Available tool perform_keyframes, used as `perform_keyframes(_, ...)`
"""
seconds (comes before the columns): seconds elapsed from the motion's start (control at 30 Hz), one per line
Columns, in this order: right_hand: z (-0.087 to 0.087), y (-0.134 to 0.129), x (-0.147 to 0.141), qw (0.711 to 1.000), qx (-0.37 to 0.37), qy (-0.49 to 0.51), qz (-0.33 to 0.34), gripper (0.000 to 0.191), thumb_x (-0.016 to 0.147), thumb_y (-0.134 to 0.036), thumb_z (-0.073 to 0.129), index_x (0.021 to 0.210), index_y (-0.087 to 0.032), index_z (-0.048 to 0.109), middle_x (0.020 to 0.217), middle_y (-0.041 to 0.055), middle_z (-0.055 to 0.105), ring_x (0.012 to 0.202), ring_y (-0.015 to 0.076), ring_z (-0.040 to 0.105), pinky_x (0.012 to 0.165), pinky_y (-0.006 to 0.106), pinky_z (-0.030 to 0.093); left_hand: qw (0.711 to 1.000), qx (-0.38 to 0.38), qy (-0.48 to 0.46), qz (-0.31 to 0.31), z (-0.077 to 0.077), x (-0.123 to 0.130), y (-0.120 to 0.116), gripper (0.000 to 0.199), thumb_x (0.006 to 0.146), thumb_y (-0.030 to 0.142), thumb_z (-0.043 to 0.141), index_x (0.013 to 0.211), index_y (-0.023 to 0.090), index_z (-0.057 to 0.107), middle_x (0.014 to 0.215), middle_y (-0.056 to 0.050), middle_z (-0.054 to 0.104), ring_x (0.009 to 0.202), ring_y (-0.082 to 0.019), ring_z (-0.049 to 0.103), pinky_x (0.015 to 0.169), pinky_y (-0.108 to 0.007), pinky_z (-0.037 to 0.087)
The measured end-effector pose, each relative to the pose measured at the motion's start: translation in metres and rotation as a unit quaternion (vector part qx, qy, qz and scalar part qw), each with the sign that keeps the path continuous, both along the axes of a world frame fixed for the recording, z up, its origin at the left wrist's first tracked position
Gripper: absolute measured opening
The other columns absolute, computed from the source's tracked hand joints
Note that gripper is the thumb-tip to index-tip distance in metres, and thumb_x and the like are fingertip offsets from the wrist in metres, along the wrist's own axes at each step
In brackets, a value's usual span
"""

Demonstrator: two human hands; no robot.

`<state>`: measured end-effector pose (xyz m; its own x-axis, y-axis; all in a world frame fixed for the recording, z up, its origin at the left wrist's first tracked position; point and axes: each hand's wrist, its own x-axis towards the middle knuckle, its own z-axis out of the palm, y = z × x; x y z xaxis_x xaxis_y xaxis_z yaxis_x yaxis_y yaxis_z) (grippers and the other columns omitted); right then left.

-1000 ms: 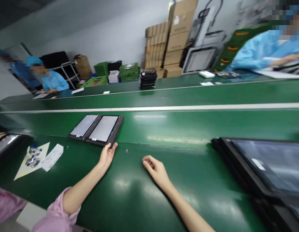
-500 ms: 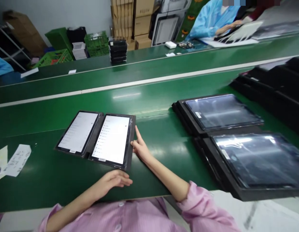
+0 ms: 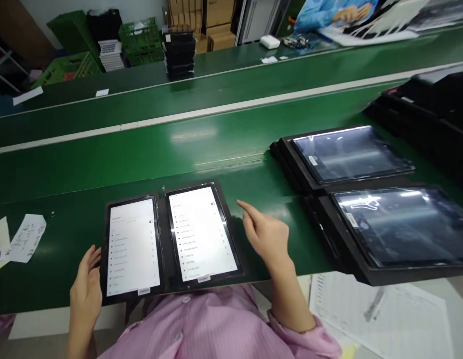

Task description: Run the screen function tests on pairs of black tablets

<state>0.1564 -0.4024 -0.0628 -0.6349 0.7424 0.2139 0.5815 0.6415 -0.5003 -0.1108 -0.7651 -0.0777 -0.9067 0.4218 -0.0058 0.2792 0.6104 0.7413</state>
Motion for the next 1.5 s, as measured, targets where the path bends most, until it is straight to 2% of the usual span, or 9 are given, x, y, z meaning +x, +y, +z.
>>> perform_keyframes(0.13,0.026,-0.042,-0.023,0.962,0.103,0.010,0.254,0.042,0.105,-0.047,0.044,0.133,-0.026,0.066,0.111,0.0126,0.066,0.098,0.0279,0.061,0.090,0.043,0.046,0.997,-0.037,0.063,-0.004,0.001,0.005,0.008,0.058,0.101,0.050,0.034,0.152,0.025,0.042,0.141,-0.013,0.057,0.127,-0.035,0.055,0.112,-0.056,0.038)
perform_keyframes(0.23,0.023,-0.073,-0.046,0.921,0.130,-0.033,0.365,0.051,0.097,-0.065,0.056,0.136,-0.033,0.063,0.147,0.0156,0.047,0.130,0.0390,0.043,0.109,0.066,0.026,0.994,-0.056,0.091,-0.024,0.007,0.008,0.015,0.054,0.102,0.048,0.032,0.150,0.027,0.047,0.144,-0.012,0.055,0.132,-0.036,0.051,0.112,-0.057,0.038)
perform_keyframes(0.4,0.013,-0.066,-0.038,0.939,0.102,-0.036,0.326,0.036,0.095,-0.062,0.062,0.115,-0.036,0.076,0.156,0.0074,0.038,0.137,0.0415,0.035,0.113,0.073,0.006,0.987,-0.054,0.093,-0.123,0.019,0.013,0.019,0.057,0.098,0.062,0.040,0.141,0.030,0.058,0.165,-0.007,0.026,0.148,-0.040,0.028,0.119,-0.062,0.024)
perform_keyframes(0.5,0.014,-0.043,-0.011,0.957,0.107,0.012,0.270,0.039,0.103,-0.056,0.047,0.111,-0.033,0.077,0.154,0.0059,0.039,0.134,0.0405,0.038,0.114,0.072,0.011,0.991,0.029,0.070,-0.111,0.016,0.007,0.011,0.071,0.093,0.074,0.038,0.148,0.031,0.050,0.169,-0.004,0.011,0.152,-0.038,0.018,0.123,-0.058,0.016)
perform_keyframes(0.63,0.012,-0.029,0.015,0.969,0.113,0.047,0.216,0.049,0.107,-0.046,0.028,0.130,-0.028,0.068,0.145,0.0117,0.044,0.124,0.0367,0.049,0.112,0.065,0.028,0.979,0.180,-0.090,-0.036,-0.007,-0.016,0.005,0.079,0.095,0.070,0.039,0.161,0.033,0.018,0.159,-0.011,0.038,0.145,-0.031,0.037,0.122,-0.053,0.022)
perform_keyframes(0.77,0.006,-0.037,0.010,0.967,0.149,0.002,0.209,0.044,0.106,-0.047,0.037,0.135,-0.027,0.063,0.141,0.0138,0.047,0.124,0.0366,0.047,0.112,0.067,0.023,0.955,0.238,-0.171,-0.044,-0.025,-0.036,0.016,0.089,0.087,0.061,0.058,0.160,0.035,0.015,0.159,-0.008,0.038,0.145,-0.030,0.036,0.121,-0.051,0.024)
perform_keyframes(1.0,0.006,-0.055,-0.014,0.953,0.135,-0.044,0.268,0.044,0.102,-0.058,0.047,0.136,-0.034,0.063,0.153,0.0104,0.038,0.133,0.0392,0.037,0.113,0.072,0.012,0.964,0.201,-0.154,-0.080,-0.030,-0.056,0.026,0.108,0.071,0.056,0.071,0.159,0.033,0.011,0.150,-0.010,0.038,0.143,-0.034,0.034,0.119,-0.055,0.021)
perform_keyframes(1.23,0.003,-0.058,-0.015,0.955,0.131,-0.033,0.265,0.045,0.104,-0.060,0.042,0.129,-0.032,0.066,0.155,0.0114,0.035,0.133,0.0396,0.038,0.112,0.073,0.012,0.974,0.151,-0.122,-0.119,-0.027,-0.053,0.023,0.111,0.074,0.047,0.074,0.159,0.030,0.004,0.153,-0.013,0.030,0.146,-0.033,0.028,0.121,-0.053,0.018)
perform_keyframes(1.5,0.003,-0.042,0.002,0.962,0.185,0.027,0.200,0.032,0.101,-0.047,0.054,0.121,-0.023,0.065,0.141,0.0138,0.048,0.124,0.0377,0.047,0.113,0.066,0.022,0.967,0.186,-0.164,-0.054,-0.033,-0.058,0.026,0.100,0.074,0.059,0.067,0.156,0.030,0.017,0.147,-0.011,0.038,0.140,-0.035,0.037,0.118,-0.056,0.023)
